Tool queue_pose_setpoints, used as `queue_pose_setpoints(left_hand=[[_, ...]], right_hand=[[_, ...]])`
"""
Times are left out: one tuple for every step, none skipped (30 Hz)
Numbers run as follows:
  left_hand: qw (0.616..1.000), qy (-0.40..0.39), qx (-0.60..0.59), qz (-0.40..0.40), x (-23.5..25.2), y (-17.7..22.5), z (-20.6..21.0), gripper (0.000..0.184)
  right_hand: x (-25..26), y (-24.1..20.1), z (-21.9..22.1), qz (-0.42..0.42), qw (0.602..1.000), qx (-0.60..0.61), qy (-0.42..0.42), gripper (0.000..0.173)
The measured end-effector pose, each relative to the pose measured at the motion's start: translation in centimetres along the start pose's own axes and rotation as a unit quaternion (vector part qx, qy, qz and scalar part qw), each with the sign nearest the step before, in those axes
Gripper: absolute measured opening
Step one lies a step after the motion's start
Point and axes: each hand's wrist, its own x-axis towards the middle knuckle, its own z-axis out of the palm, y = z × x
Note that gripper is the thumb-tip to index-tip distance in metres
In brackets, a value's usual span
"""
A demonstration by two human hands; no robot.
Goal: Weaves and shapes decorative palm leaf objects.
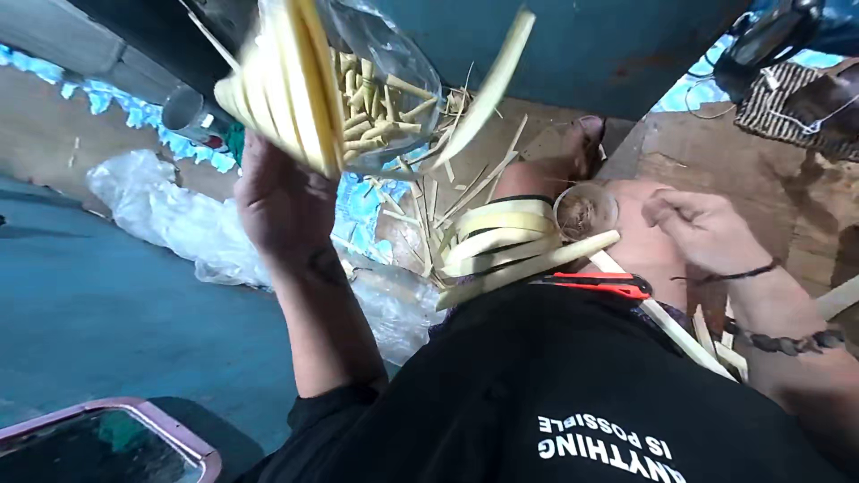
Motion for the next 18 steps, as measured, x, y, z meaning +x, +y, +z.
queue_pose_setpoints(left_hand=[[0.999,-0.013,0.037,0.002,-0.2,0.5,-1.2,0.024],[0.997,-0.005,0.08,0.01,-0.4,1.2,-2.1,0.02],[0.991,0.015,0.129,0.023,-0.5,2.1,-2.9,0.019],[0.981,0.025,0.189,0.039,-0.6,3.1,-3.9,0.018],[0.964,0.037,0.258,0.057,-0.6,4.0,-4.9,0.016],[0.94,0.041,0.332,0.073,-0.6,4.6,-5.8,0.015],[0.909,0.032,0.409,0.079,-0.7,5.0,-6.1,0.016],[0.881,0.011,0.468,0.074,-0.9,5.1,-5.7,0.018],[0.861,-0.012,0.505,0.057,-1.2,4.6,-4.7,0.02],[0.854,-0.042,0.517,0.034,-1.6,3.6,-3.4,0.022],[0.86,-0.079,0.505,0.007,-2.0,2.1,-2.0,0.02],[0.872,-0.121,0.473,-0.018,-2.4,0.2,-0.5,0.017],[0.89,-0.163,0.425,-0.042,-2.9,-1.9,1.0,0.015],[0.903,-0.2,0.374,-0.067,-3.5,-4.0,2.5,0.013],[0.911,-0.233,0.328,-0.089,-4.0,-5.8,4.0,0.011],[0.916,-0.257,0.292,-0.098,-4.5,-7.2,5.4,0.011],[0.919,-0.275,0.269,-0.092,-4.9,-8.3,6.6,0.011],[0.921,-0.285,0.255,-0.077,-5.2,-9.0,7.5,0.01]], right_hand=[[-0.4,1.2,-0.9,0.024,0.999,-0.042,0.025,0.038],[-0.9,2.4,-1.8,0.056,0.993,-0.093,0.054,0.043],[-1.3,3.4,-2.9,0.103,0.982,-0.142,0.074,0.049],[-1.7,4.4,-3.9,0.16,0.966,-0.184,0.084,0.052],[-2.2,5.6,-4.9,0.222,0.945,-0.225,0.087,0.053],[-2.7,7.1,-5.8,0.288,0.916,-0.267,0.079,0.053],[-3.2,8.7,-6.5,0.352,0.882,-0.306,0.065,0.052],[-3.7,10.0,-7.0,0.407,0.85,-0.33,0.051,0.049],[-3.7,10.3,-7.1,0.445,0.828,-0.339,0.042,0.043],[-3.4,9.7,-6.9,0.45,0.828,-0.333,0.04,0.041],[-2.9,7.9,-6.3,0.411,0.855,-0.313,0.042,0.044],[-2.2,5.3,-5.3,0.343,0.894,-0.285,0.044,0.046],[-1.4,2.6,-4.0,0.256,0.934,-0.245,0.044,0.046],[-0.6,0.1,-2.3,0.162,0.97,-0.18,0.038,0.043],[0.1,-2.1,-0.5,0.075,0.993,-0.085,0.02,0.041],[0.7,-4.1,1.3,0.008,0.999,0.03,-0.015,0.042],[1.1,-5.8,2.9,-0.035,0.982,0.171,-0.073,0.047],[1.4,-7.0,4.0,-0.04,0.936,0.318,-0.147,0.053]])
